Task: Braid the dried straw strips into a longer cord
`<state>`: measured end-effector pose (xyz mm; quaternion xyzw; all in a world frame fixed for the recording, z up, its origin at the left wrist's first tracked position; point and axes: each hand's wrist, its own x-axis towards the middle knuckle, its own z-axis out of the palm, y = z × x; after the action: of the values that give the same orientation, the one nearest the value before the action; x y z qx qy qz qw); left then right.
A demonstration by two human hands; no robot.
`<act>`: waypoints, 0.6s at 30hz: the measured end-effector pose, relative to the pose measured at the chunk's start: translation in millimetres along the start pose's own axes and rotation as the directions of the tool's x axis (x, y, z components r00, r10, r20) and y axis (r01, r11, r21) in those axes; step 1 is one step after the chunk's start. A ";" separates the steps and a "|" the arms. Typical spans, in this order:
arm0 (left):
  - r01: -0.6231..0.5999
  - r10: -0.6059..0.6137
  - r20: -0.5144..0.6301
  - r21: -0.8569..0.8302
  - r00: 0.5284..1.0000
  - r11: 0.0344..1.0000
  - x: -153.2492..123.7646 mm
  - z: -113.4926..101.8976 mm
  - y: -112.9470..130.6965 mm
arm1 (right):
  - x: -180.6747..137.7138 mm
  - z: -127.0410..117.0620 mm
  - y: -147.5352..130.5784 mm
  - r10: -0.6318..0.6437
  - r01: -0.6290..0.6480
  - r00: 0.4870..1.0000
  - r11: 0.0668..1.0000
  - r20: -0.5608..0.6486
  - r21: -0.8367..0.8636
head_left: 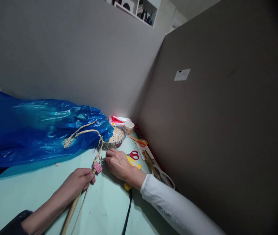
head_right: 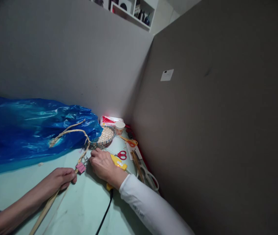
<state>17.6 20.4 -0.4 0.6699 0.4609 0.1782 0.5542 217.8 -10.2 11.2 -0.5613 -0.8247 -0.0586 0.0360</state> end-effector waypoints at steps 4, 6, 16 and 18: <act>-0.008 0.008 -0.012 0.003 1.000 1.000 -3.3 1.3 -4.1 | -2.2 -8.8 -5.8 -0.048 0.048 0.998 0.999 0.028 -0.010; -0.010 0.010 -0.015 -0.009 1.000 1.000 -6.7 0.7 -4.2 | -4.5 -15.0 -8.1 -0.058 0.058 0.998 0.998 0.039 0.003; 0.030 -0.013 0.061 -0.278 0.998 0.960 -28.7 12.8 -8.2 | -64.7 -37.1 -59.1 0.247 -0.233 0.969 0.923 -0.007 0.308; 0.050 -0.020 0.090 -0.340 0.996 0.939 -34.0 16.8 -6.7 | -71.5 -36.0 -72.5 0.330 -0.286 0.944 0.815 0.003 0.504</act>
<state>9.9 -17.2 -2.6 0.5623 0.4107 0.2168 0.6842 176.3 -107.3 33.8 -0.6559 -0.7077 0.1385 0.2231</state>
